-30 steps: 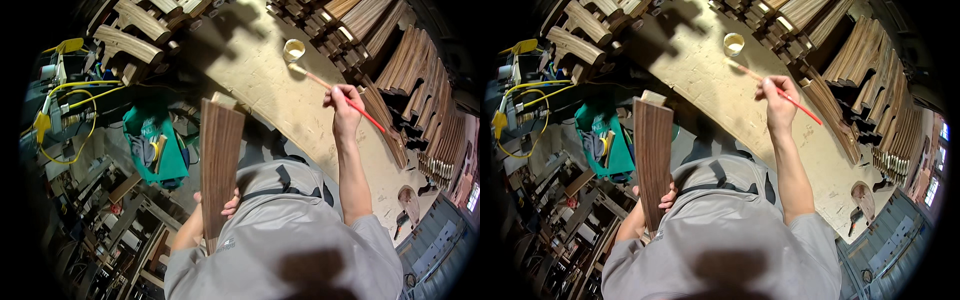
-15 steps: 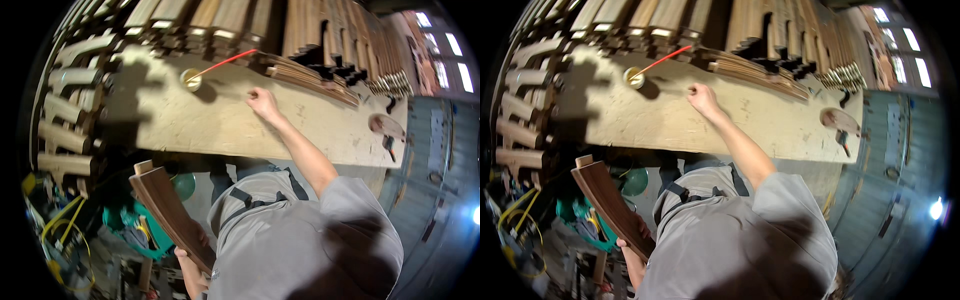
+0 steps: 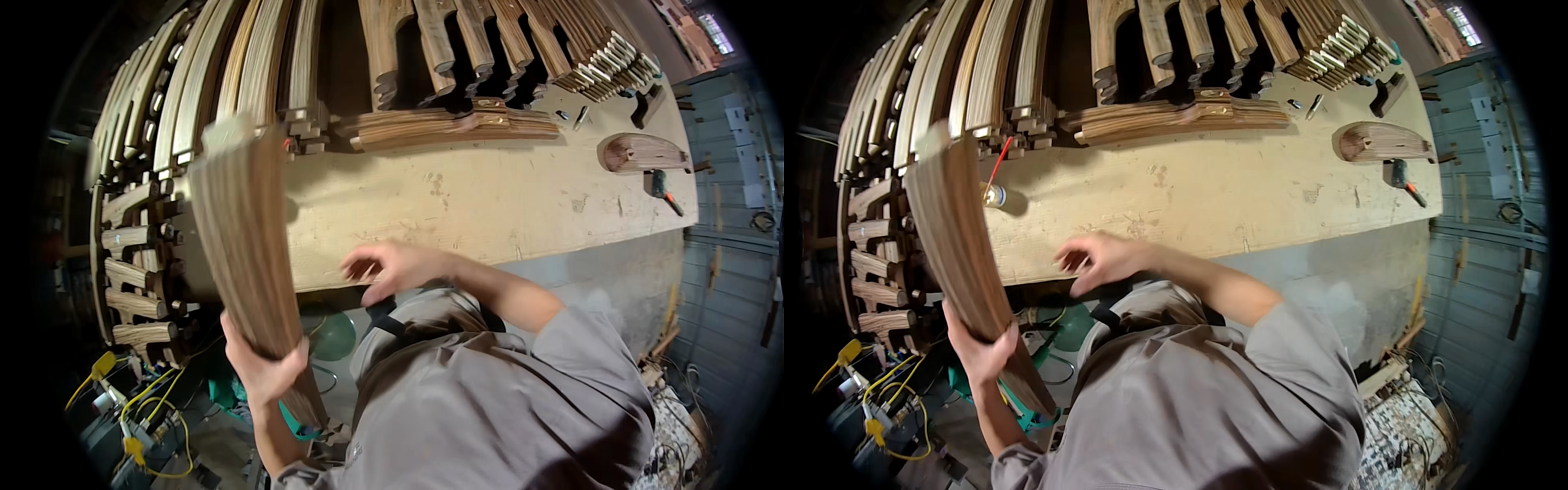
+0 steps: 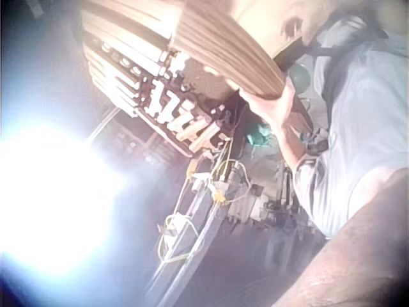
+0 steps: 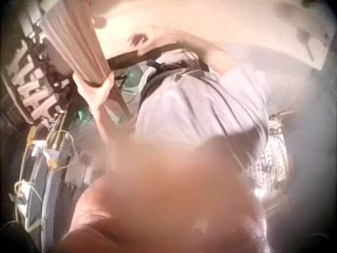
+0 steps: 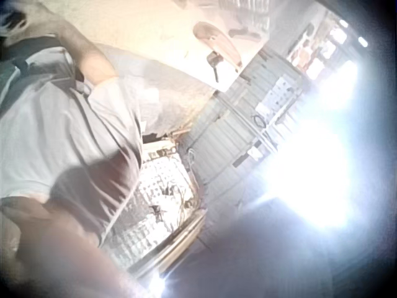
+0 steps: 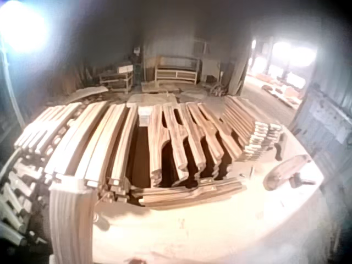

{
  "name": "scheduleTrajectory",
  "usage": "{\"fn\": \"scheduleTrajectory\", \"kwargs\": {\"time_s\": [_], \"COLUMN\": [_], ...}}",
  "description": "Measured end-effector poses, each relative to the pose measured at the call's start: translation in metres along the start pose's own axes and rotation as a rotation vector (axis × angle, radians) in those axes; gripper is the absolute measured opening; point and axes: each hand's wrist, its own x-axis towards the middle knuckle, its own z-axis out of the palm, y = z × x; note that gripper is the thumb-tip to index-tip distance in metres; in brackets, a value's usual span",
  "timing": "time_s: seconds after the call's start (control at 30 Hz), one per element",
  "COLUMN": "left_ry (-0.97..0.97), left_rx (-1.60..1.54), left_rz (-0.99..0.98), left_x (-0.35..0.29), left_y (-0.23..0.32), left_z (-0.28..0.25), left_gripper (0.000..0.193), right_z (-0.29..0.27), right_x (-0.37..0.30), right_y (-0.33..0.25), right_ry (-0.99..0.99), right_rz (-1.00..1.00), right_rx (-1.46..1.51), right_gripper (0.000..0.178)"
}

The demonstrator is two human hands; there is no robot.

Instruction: The person assembles a wooden chair frame by hand, using a hammer to secure joints. They then apply glue to wooden slats and attach them to the frame, completing the chair assembly.

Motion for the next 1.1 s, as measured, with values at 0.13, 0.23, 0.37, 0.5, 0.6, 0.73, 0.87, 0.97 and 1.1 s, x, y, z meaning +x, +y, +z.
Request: {"fn": "scheduleTrajectory", "kwargs": {"time_s": [0.13,0.23,0.37,0.5,0.6,0.73,0.87,0.97,1.1], "left_ry": [-0.060,-0.033,-0.076,-0.085,-0.220,0.064,-0.070,-0.158,-0.201], "left_rx": [-0.011,0.210,0.265,0.250,-0.190,-0.423,-0.398,-0.547,-0.457], "left_rz": [0.152,0.263,0.337,0.448,0.529,0.555,0.145,0.319,0.513], "left_x": [0.065,0.099,0.109,0.108,0.127,0.128,0.114,0.099,0.106], "left_y": [0.107,0.175,0.247,0.268,0.265,0.223,0.136,0.121,0.154], "left_z": [0.061,0.106,0.169,0.205,0.207,0.174,0.189,0.238,0.257], "left_gripper": [0.088,0.092,0.096,0.103,0.095,0.047,0.039,0.027,0.029], "right_z": [0.009,0.002,-0.025,-0.044,-0.102,-0.179,-0.237,-0.254,-0.255], "right_x": [-0.011,-0.039,-0.058,-0.078,-0.114,-0.213,-0.319,-0.353,-0.335], "right_y": [-0.002,-0.032,-0.035,-0.045,-0.057,-0.097,-0.123,-0.121,-0.120], "right_ry": [-0.051,0.138,0.387,0.602,0.704,1.232,1.376,1.372,1.552], "right_rz": [-0.356,-0.484,-0.373,-0.540,-0.428,-0.574,-0.681,-0.612,-0.623], "right_rx": [0.215,0.333,0.578,0.788,0.745,0.530,0.212,0.062,-0.266], "right_gripper": [0.088,0.084,0.054,0.049,0.046,0.034,0.059,0.053,0.060]}}
